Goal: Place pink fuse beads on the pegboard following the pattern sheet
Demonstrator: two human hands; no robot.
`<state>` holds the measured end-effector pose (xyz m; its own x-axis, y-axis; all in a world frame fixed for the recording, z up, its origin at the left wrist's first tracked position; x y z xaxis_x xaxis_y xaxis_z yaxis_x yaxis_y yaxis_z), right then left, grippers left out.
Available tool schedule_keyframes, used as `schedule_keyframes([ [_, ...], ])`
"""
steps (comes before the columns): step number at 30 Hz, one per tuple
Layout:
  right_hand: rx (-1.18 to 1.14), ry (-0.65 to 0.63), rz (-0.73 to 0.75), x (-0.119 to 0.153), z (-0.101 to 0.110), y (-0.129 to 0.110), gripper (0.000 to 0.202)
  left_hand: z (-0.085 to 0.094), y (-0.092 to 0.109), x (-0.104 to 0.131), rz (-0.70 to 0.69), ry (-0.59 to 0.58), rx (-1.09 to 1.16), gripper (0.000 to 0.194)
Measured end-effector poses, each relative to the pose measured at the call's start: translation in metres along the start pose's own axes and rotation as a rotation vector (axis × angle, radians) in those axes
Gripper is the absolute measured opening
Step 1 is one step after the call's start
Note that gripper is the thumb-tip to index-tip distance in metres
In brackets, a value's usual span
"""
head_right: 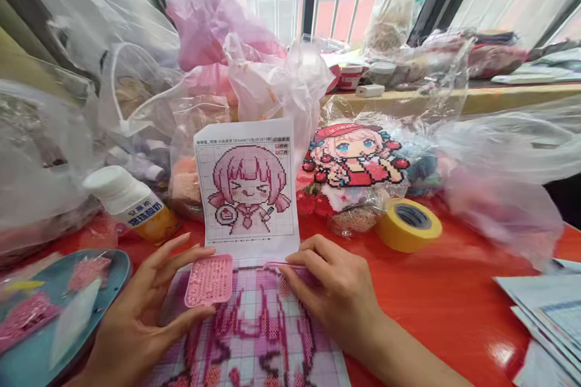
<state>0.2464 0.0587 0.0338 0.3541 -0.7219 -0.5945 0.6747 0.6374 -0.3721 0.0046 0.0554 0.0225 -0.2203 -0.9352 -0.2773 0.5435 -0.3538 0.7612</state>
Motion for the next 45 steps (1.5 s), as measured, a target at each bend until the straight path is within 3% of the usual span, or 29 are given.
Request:
schedule_keyframes([
  [45, 0.088, -0.017, 0.032, 0.0027, -0.0028, -0.0013, 0.012, -0.0005, -0.0024, 0.0014, -0.016, -0.005, 0.034, 0.072],
])
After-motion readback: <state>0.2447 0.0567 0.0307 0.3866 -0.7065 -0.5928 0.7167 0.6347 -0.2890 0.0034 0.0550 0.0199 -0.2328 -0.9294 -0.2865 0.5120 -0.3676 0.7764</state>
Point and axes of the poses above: each hand's wrist, its own x-axis away from the middle knuckle, its own z-axis out of the back of the hand, y = z × x, the point moved 6 cm from there along -x, towards the middle knuckle, and after that the axes turned 10 degrees about -y, right-handed, at the moved point
